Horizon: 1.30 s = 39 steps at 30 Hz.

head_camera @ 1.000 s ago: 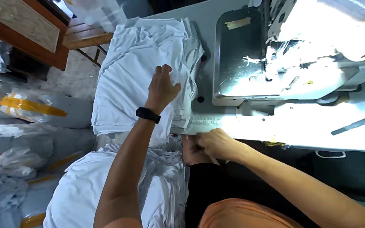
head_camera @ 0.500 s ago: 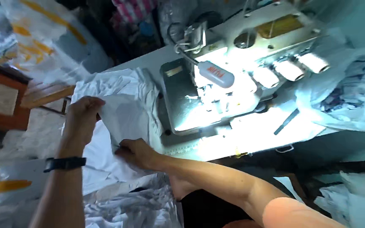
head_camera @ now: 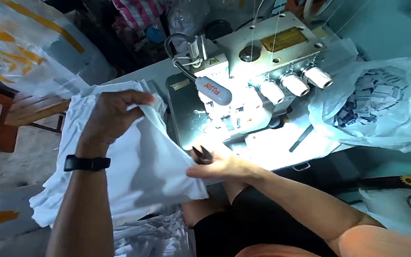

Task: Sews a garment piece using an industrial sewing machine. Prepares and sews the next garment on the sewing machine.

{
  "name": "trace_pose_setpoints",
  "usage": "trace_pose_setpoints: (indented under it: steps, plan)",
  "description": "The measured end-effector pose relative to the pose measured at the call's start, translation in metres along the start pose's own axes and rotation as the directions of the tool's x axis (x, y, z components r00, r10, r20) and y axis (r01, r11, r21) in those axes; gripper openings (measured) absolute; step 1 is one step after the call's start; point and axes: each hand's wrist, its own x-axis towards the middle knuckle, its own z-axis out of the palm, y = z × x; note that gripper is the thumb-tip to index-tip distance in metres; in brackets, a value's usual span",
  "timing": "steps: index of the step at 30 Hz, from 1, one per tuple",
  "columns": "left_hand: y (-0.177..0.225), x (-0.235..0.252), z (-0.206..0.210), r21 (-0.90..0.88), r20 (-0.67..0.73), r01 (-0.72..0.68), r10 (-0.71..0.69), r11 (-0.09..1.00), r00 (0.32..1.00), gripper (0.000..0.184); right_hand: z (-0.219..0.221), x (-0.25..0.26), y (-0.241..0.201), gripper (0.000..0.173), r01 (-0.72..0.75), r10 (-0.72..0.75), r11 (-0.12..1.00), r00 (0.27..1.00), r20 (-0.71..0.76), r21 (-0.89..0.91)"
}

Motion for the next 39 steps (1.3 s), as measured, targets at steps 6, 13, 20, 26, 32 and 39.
trace_pose_setpoints:
  steps: [6,13,20,26,32,39]
  plan:
    - [0.02,0.012,0.053,-0.101,0.096,-0.133,0.142,0.986,0.985,0.008,-0.036,-0.067,0.028,0.025,0.028,-0.033,0.998,0.994,-0.106,-0.048]
    - [0.014,0.016,0.107,0.007,0.016,-0.052,0.052,0.999,0.999,0.005,-0.046,-0.078,0.084,0.016,0.005,-0.087,0.974,0.931,-0.355,-0.225]
    - [0.019,0.011,0.111,-0.06,0.011,0.062,-0.061,0.996,0.998,0.002,-0.045,-0.077,0.087,0.012,0.046,-0.11,0.98,0.935,-0.336,-0.194]
    - [0.021,0.005,0.117,-0.088,-0.055,0.095,-0.1,0.992,0.993,0.004,-0.044,-0.078,0.088,0.011,0.038,-0.104,0.982,0.927,-0.359,-0.187]
    - [0.02,0.001,0.119,-0.089,-0.058,0.091,-0.096,0.992,0.994,0.003,-0.043,-0.078,0.089,0.01,0.047,-0.108,0.984,0.924,-0.366,-0.172]
    - [0.021,0.001,0.117,-0.041,-0.04,0.088,-0.09,0.995,0.995,0.004,-0.039,-0.081,0.079,0.012,0.02,-0.086,0.985,0.918,-0.388,-0.171]
